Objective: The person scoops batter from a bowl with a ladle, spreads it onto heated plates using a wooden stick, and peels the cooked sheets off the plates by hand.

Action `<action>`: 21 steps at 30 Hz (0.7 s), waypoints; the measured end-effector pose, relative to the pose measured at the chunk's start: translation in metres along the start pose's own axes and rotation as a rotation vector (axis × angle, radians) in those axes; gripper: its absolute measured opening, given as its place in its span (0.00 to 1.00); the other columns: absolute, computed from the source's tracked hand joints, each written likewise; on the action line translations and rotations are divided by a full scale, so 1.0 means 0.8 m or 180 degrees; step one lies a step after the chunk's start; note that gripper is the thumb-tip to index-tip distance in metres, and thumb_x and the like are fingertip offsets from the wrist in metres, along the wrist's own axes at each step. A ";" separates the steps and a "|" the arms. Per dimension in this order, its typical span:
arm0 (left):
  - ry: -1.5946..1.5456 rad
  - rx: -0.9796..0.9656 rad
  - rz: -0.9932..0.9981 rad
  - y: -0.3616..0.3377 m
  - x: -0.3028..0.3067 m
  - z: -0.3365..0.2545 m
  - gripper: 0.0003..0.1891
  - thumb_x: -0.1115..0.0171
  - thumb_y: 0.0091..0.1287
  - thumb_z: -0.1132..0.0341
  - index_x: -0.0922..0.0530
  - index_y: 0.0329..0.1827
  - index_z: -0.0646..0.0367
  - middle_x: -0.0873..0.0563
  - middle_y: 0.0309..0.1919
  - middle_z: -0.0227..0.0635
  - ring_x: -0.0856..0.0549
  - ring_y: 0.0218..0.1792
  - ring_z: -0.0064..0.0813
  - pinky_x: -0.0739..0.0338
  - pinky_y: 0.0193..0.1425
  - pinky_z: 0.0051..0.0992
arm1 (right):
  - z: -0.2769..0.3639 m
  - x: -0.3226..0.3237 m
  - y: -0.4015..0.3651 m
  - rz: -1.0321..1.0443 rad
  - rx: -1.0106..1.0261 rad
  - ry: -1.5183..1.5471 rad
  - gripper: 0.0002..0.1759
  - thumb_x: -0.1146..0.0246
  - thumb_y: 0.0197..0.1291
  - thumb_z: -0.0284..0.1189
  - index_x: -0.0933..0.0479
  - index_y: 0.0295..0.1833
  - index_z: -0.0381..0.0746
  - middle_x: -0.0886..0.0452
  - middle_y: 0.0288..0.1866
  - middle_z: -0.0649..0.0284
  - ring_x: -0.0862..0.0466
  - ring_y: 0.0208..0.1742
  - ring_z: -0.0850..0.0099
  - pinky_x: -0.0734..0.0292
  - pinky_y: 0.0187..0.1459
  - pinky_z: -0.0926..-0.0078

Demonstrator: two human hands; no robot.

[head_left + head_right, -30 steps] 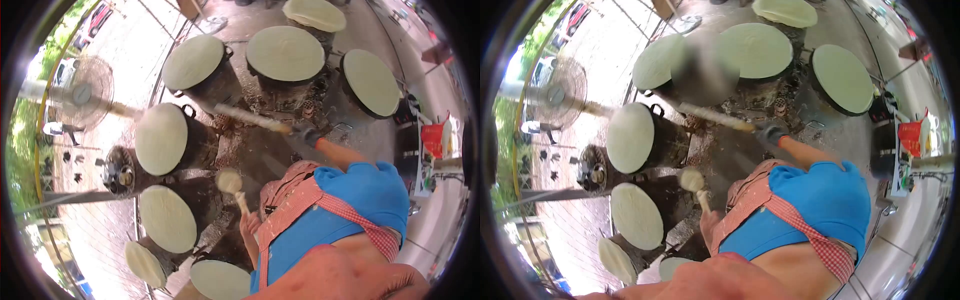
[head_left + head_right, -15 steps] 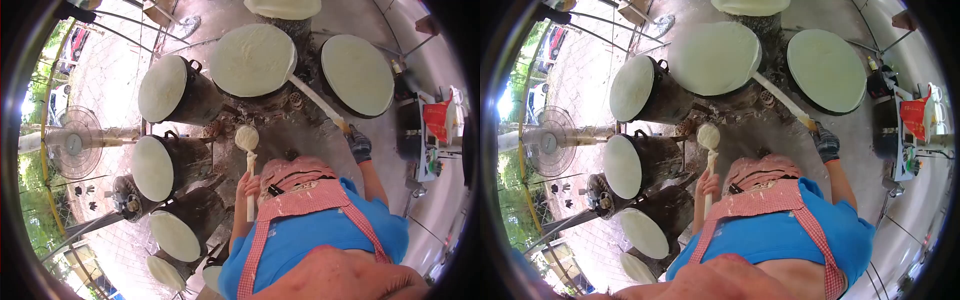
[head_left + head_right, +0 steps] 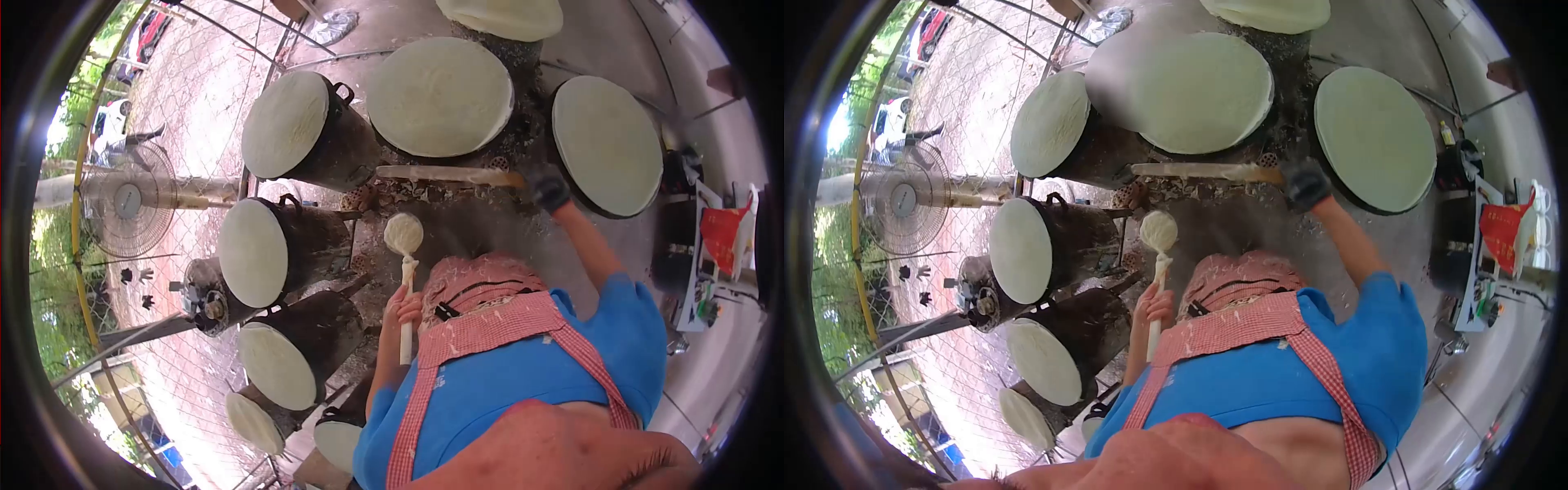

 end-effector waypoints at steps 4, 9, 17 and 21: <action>-0.0045 -0.0032 0.0184 -0.014 0.014 0.014 0.20 0.62 0.66 0.54 0.42 0.19 0.57 0.41 0.09 0.28 0.39 0.11 0.21 0.40 0.16 0.20 | 0.005 0.015 0.121 -0.1071 0.1006 0.0152 0.19 0.49 0.45 0.29 0.28 0.46 0.42 0.23 0.35 0.58 0.24 0.35 0.60 0.30 0.36 0.63; 0.0048 -0.0722 0.0281 -0.032 0.055 0.001 0.15 0.63 0.68 0.60 0.32 0.52 0.54 0.39 0.15 0.29 0.39 0.11 0.18 0.41 0.12 0.17 | 0.012 -0.017 0.219 0.0607 0.1114 -0.0803 0.17 0.48 0.46 0.30 0.27 0.45 0.41 0.22 0.39 0.57 0.23 0.40 0.60 0.30 0.39 0.63; -0.0189 -0.0559 0.0491 -0.030 0.058 0.008 0.19 0.62 0.67 0.55 0.36 0.25 0.61 0.40 0.10 0.28 0.39 0.11 0.21 0.41 0.16 0.20 | -0.038 0.037 0.247 -0.0079 -0.0141 0.0941 0.16 0.43 0.48 0.33 0.27 0.42 0.38 0.23 0.38 0.54 0.24 0.40 0.56 0.29 0.41 0.63; 0.0063 -0.0538 0.0457 -0.032 0.057 -0.011 0.16 0.61 0.67 0.56 0.30 0.42 0.58 0.39 0.12 0.29 0.39 0.10 0.19 0.40 0.15 0.19 | 0.004 0.074 0.199 -0.0864 0.0074 0.0846 0.14 0.43 0.50 0.36 0.26 0.41 0.40 0.24 0.37 0.52 0.23 0.37 0.56 0.28 0.37 0.63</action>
Point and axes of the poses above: each hand's wrist, its own y-axis towards the middle knuckle, its own x-axis out of the back of the hand, z = x × y, the point moved 8 cm from there along y, towards the middle knuckle
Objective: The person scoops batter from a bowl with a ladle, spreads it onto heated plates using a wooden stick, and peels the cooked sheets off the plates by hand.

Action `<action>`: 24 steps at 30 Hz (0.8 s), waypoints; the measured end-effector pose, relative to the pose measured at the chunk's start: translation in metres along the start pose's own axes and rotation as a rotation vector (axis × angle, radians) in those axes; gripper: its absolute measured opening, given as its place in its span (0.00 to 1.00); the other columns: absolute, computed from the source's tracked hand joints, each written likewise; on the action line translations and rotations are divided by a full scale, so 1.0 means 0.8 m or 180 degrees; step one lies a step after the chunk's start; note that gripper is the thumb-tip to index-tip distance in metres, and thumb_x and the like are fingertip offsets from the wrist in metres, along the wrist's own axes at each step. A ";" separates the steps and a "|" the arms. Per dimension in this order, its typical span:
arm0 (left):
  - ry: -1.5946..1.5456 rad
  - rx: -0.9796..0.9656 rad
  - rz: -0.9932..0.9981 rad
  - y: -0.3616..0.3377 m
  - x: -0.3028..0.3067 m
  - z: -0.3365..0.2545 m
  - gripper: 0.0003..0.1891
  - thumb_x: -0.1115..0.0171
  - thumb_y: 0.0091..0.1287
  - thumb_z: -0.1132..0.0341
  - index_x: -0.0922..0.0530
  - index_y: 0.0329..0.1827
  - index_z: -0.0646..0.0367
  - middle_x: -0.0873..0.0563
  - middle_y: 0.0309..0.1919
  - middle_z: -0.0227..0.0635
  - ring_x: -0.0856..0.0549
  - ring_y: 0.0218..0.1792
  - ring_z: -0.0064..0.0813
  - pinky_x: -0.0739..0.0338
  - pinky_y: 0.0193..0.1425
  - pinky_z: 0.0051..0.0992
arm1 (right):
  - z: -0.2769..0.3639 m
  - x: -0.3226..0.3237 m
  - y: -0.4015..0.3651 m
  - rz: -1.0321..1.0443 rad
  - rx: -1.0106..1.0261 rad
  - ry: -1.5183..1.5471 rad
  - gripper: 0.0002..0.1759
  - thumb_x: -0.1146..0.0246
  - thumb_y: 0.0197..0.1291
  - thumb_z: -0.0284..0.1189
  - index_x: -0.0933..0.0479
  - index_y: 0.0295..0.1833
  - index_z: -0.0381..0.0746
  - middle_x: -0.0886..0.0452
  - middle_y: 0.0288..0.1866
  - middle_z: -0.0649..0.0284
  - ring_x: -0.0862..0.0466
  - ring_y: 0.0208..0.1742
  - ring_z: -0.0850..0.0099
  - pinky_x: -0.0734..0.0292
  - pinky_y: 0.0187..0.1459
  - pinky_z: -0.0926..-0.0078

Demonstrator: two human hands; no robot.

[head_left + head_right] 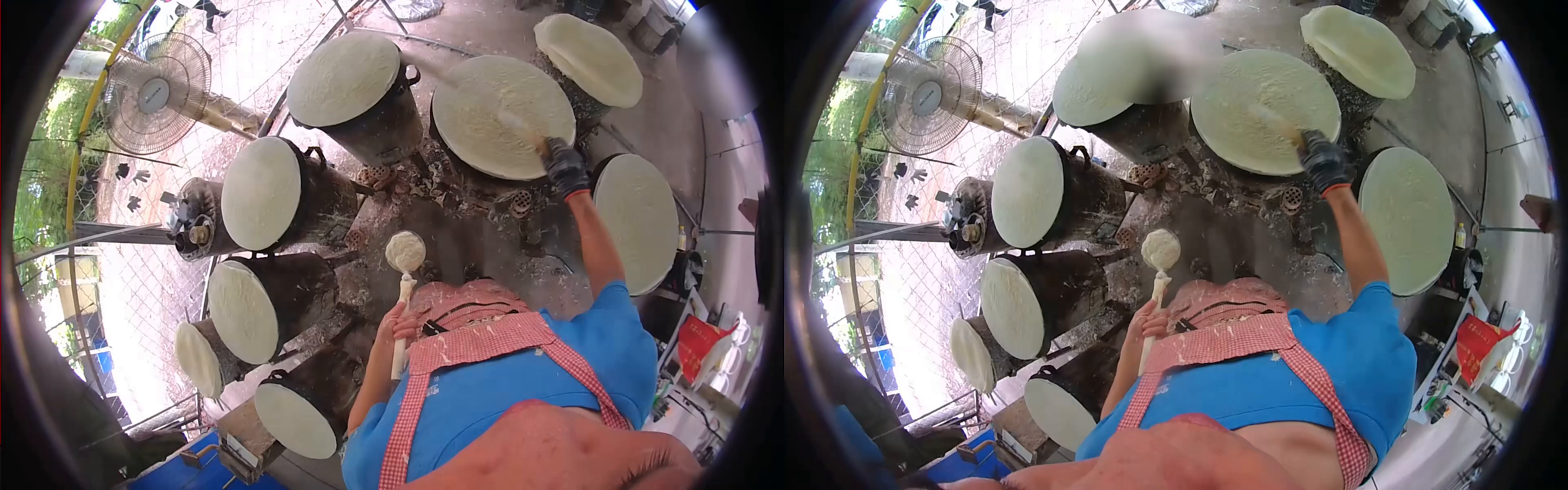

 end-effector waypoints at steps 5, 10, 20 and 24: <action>0.0140 0.0369 -0.0348 0.003 -0.018 -0.029 0.17 0.60 0.66 0.55 0.30 0.36 0.61 0.39 0.12 0.29 0.40 0.09 0.19 0.42 0.11 0.18 | 0.108 -0.109 -0.019 0.1161 0.0295 -0.0520 0.27 0.47 0.47 0.31 0.37 0.57 0.42 0.30 0.52 0.48 0.27 0.50 0.56 0.32 0.44 0.58; 0.0205 0.1099 -0.0426 -0.006 -0.045 -0.054 0.21 0.58 0.65 0.51 0.41 0.18 0.57 0.39 0.09 0.30 0.39 0.09 0.23 0.43 0.11 0.21 | 0.125 -0.176 0.011 0.1826 0.0345 -0.0882 0.29 0.46 0.45 0.32 0.38 0.58 0.40 0.30 0.52 0.47 0.27 0.51 0.57 0.32 0.43 0.58; 0.0230 0.1241 -0.1120 -0.017 -0.073 -0.136 0.21 0.57 0.64 0.51 0.42 0.17 0.56 0.41 0.08 0.28 0.42 0.09 0.21 0.44 0.11 0.20 | 0.058 -0.096 0.168 0.1455 0.0362 -0.0939 0.10 0.47 0.46 0.33 0.26 0.31 0.39 0.23 0.25 0.51 0.23 0.31 0.54 0.28 0.34 0.60; 0.0474 0.1144 -0.1570 -0.015 -0.072 -0.165 0.22 0.57 0.64 0.51 0.41 0.17 0.55 0.43 0.08 0.26 0.44 0.07 0.19 0.46 0.09 0.19 | 0.029 -0.011 0.241 0.1038 0.0142 -0.1025 0.13 0.46 0.49 0.37 0.26 0.33 0.39 0.23 0.32 0.52 0.23 0.37 0.55 0.30 0.40 0.61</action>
Point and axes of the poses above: each hand's wrist, its own y-axis towards the middle knuckle, its own x-axis out of the back of the hand, z = x × y, the point moved 8 cm from there along y, towards the middle knuckle
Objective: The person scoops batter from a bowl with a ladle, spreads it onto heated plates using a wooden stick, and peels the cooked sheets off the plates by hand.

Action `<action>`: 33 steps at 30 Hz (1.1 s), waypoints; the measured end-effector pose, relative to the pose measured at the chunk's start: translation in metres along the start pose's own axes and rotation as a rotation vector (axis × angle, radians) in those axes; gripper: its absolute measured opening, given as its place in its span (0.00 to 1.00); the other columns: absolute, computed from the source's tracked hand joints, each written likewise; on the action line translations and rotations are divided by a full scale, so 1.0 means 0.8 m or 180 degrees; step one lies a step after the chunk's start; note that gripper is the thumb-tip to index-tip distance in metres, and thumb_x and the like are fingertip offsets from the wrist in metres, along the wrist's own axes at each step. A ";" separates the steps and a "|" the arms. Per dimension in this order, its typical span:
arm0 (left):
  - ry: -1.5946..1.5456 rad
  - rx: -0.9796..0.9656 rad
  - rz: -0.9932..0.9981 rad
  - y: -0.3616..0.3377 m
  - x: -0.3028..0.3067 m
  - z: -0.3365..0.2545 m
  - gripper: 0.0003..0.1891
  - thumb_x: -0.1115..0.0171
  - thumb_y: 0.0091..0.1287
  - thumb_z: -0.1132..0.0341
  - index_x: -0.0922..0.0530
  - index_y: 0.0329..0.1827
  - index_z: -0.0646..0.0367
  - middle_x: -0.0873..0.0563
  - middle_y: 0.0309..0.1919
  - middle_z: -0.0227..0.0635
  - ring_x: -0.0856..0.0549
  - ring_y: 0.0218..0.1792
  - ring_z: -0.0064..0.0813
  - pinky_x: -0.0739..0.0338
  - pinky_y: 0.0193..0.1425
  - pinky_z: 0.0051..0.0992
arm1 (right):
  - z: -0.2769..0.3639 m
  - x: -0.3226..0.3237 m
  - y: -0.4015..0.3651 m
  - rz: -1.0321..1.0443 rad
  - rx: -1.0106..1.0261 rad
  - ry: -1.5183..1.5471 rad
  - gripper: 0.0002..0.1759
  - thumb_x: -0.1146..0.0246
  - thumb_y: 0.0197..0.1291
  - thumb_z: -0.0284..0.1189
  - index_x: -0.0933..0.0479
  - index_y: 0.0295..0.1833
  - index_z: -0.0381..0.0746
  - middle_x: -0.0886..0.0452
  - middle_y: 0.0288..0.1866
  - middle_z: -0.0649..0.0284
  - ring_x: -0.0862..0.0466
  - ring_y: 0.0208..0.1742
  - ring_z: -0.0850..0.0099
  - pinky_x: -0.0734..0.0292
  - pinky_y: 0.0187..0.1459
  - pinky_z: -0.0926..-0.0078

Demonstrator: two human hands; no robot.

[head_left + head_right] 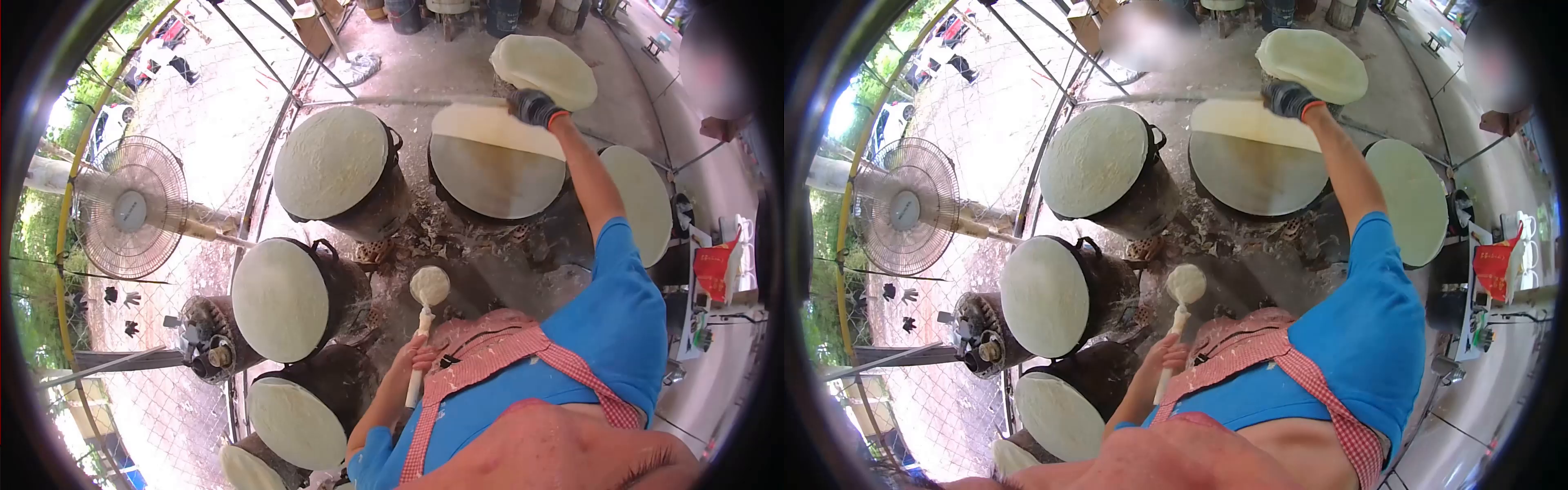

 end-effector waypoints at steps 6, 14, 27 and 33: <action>0.0944 -0.0485 -0.0249 0.012 -0.002 -0.037 0.20 0.54 0.63 0.54 0.41 0.16 0.55 0.43 0.09 0.25 0.42 0.08 0.18 0.47 0.08 0.19 | -0.091 0.070 0.046 -0.0273 -0.0303 -0.0049 0.15 0.43 0.48 0.38 0.26 0.37 0.37 0.24 0.36 0.51 0.25 0.42 0.56 0.32 0.45 0.63; 0.0180 -0.0497 0.0746 0.070 -0.059 -0.016 0.05 0.53 0.64 0.61 0.35 0.33 0.50 0.39 0.15 0.26 0.42 0.10 0.15 0.48 0.07 0.13 | -0.207 0.194 0.093 -0.0853 -0.0325 0.0372 0.15 0.41 0.49 0.37 0.26 0.37 0.36 0.23 0.26 0.55 0.23 0.27 0.64 0.28 0.31 0.67; -0.0080 -0.0850 0.1662 0.129 -0.175 0.019 0.16 0.60 0.67 0.59 0.32 0.54 0.50 0.41 0.15 0.26 0.41 0.12 0.16 0.41 0.14 0.17 | -0.614 0.120 0.105 -0.1924 -0.2206 0.3290 0.15 0.37 0.47 0.35 0.26 0.39 0.38 0.22 0.26 0.60 0.22 0.25 0.67 0.26 0.26 0.67; -0.0422 -0.1031 0.1594 0.125 -0.214 0.028 0.14 0.60 0.67 0.60 0.31 0.50 0.54 0.41 0.15 0.26 0.40 0.12 0.16 0.41 0.14 0.17 | -0.644 -0.149 -0.071 -0.2026 -0.3972 0.4037 0.11 0.37 0.47 0.35 0.27 0.21 0.41 0.29 0.14 0.63 0.28 0.14 0.70 0.39 0.12 0.65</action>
Point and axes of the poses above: each hand's wrist, its own y-axis towards the middle knuckle, its own x-axis out of the back of the hand, z = x × y, the point moved 8 cm from there along y, towards the middle knuckle
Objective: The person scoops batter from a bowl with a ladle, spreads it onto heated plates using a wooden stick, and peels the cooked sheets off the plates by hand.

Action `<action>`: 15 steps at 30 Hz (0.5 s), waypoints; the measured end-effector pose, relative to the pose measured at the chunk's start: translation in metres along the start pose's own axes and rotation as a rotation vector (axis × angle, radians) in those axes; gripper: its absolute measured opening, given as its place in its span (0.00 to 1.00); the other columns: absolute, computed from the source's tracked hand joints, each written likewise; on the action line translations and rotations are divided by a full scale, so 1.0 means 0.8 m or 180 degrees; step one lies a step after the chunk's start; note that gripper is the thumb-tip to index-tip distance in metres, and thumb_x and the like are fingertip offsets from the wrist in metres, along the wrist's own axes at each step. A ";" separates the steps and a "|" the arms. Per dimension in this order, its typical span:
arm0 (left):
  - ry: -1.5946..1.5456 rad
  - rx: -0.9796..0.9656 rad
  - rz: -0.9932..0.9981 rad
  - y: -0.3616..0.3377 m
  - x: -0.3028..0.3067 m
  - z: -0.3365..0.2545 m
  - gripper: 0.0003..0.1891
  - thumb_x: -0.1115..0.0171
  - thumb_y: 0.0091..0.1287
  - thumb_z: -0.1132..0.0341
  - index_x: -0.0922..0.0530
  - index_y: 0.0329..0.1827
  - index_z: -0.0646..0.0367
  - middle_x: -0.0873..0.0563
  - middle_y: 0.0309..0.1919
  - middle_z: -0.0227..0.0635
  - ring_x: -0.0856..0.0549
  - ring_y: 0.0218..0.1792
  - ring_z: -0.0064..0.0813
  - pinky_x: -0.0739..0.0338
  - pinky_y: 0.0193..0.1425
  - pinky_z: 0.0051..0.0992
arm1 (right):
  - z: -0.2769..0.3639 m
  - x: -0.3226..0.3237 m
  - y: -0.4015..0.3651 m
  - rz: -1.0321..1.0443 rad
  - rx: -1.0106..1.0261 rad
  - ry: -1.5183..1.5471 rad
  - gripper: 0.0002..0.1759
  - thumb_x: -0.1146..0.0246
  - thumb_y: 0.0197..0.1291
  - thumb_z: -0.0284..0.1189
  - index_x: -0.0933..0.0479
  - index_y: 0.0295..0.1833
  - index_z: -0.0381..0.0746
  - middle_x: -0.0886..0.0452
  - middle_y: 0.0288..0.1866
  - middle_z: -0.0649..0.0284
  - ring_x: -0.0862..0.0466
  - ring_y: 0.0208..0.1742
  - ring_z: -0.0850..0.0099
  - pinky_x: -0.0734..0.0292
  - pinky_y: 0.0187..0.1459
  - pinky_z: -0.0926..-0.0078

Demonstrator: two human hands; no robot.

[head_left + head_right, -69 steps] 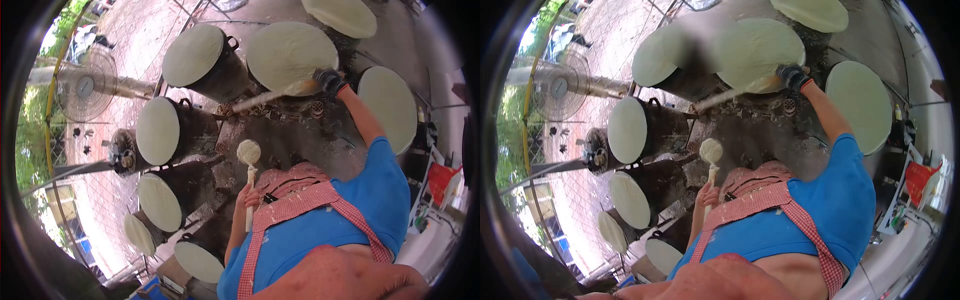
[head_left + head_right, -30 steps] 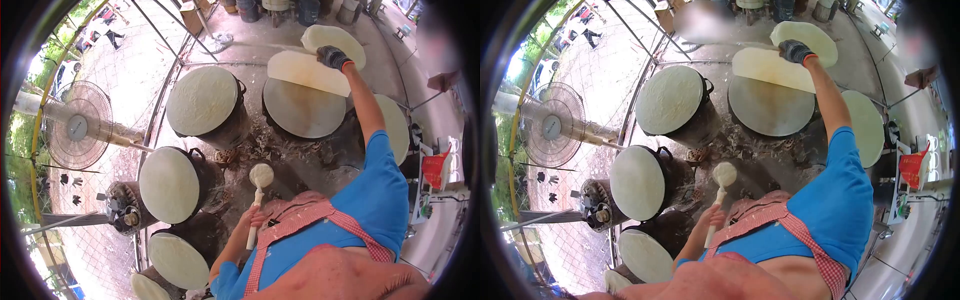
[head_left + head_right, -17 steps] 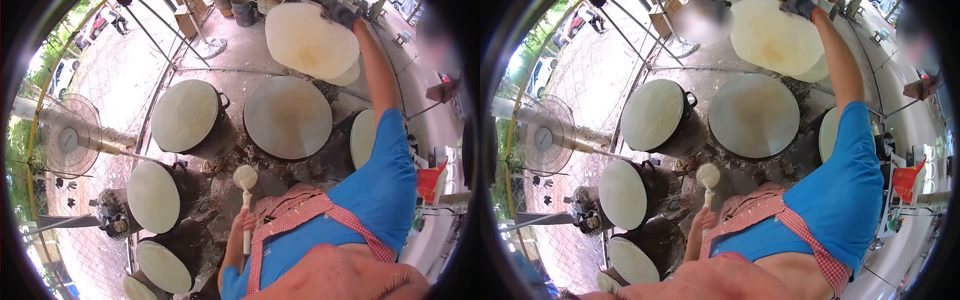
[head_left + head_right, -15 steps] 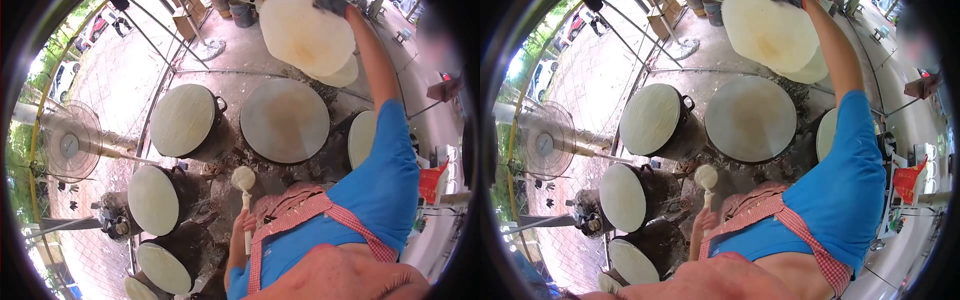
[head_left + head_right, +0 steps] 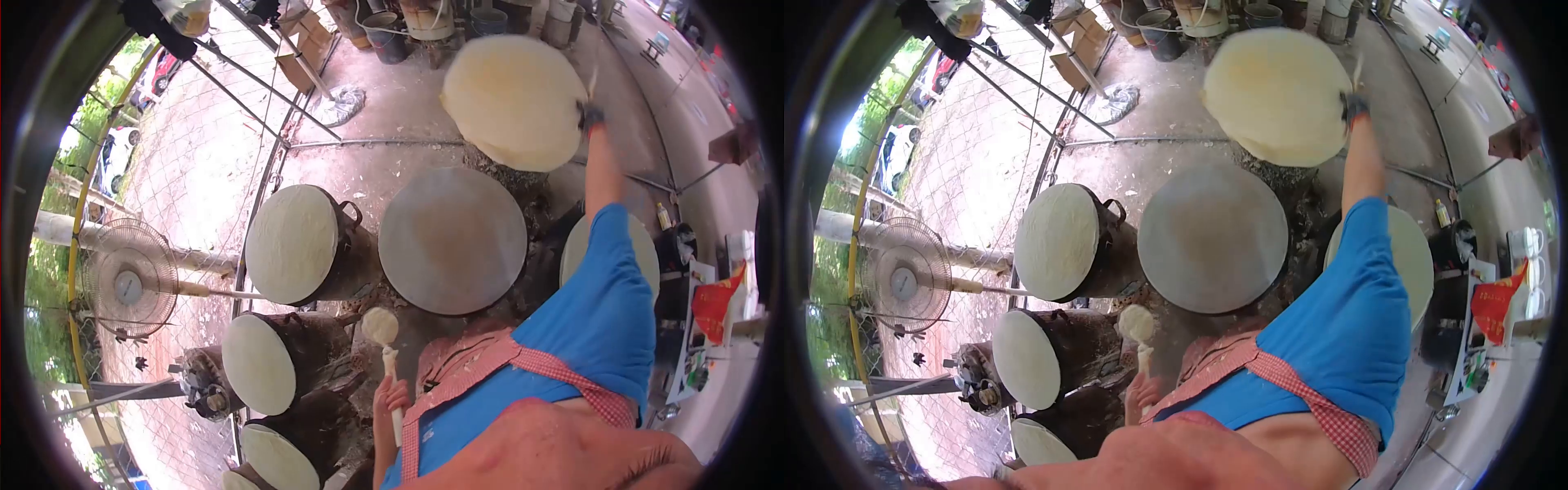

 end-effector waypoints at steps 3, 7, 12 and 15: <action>-0.0157 -0.0244 -0.0566 0.004 0.001 0.008 0.21 0.59 0.65 0.54 0.42 0.15 0.55 0.41 0.07 0.26 0.41 0.08 0.19 0.42 0.12 0.18 | -0.189 0.007 0.086 -0.0358 -0.0513 0.0442 0.12 0.41 0.48 0.36 0.25 0.32 0.37 0.23 0.27 0.55 0.23 0.27 0.64 0.29 0.25 0.60; -0.0156 -0.0571 -0.0664 0.010 0.002 0.013 0.21 0.59 0.66 0.55 0.42 0.15 0.55 0.41 0.08 0.26 0.40 0.08 0.19 0.41 0.12 0.18 | -0.218 0.004 0.074 -0.0639 0.0003 -0.2212 0.22 0.48 0.49 0.43 0.24 0.39 0.35 0.22 0.41 0.53 0.22 0.41 0.63 0.28 0.39 0.67; -0.0150 -0.0565 0.0027 0.014 -0.009 0.029 0.13 0.56 0.65 0.61 0.31 0.37 0.63 0.40 0.14 0.27 0.39 0.11 0.17 0.40 0.13 0.17 | -0.178 0.032 0.049 -0.1116 0.0194 -0.2587 0.17 0.47 0.47 0.41 0.22 0.35 0.39 0.20 0.35 0.55 0.20 0.39 0.63 0.27 0.35 0.67; -0.0113 -0.0774 0.0158 0.011 -0.001 0.022 0.16 0.60 0.67 0.60 0.34 0.57 0.48 0.41 0.15 0.27 0.39 0.09 0.18 0.42 0.09 0.16 | -0.143 0.008 0.019 -0.0669 0.1194 -0.3520 0.18 0.51 0.51 0.41 0.23 0.37 0.40 0.21 0.38 0.53 0.21 0.40 0.60 0.28 0.36 0.65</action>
Point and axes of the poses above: each hand's wrist, its own y-axis towards the middle knuckle, its own x-axis out of the back of the hand, z = x × y, the point moved 8 cm from there along y, towards the middle knuckle
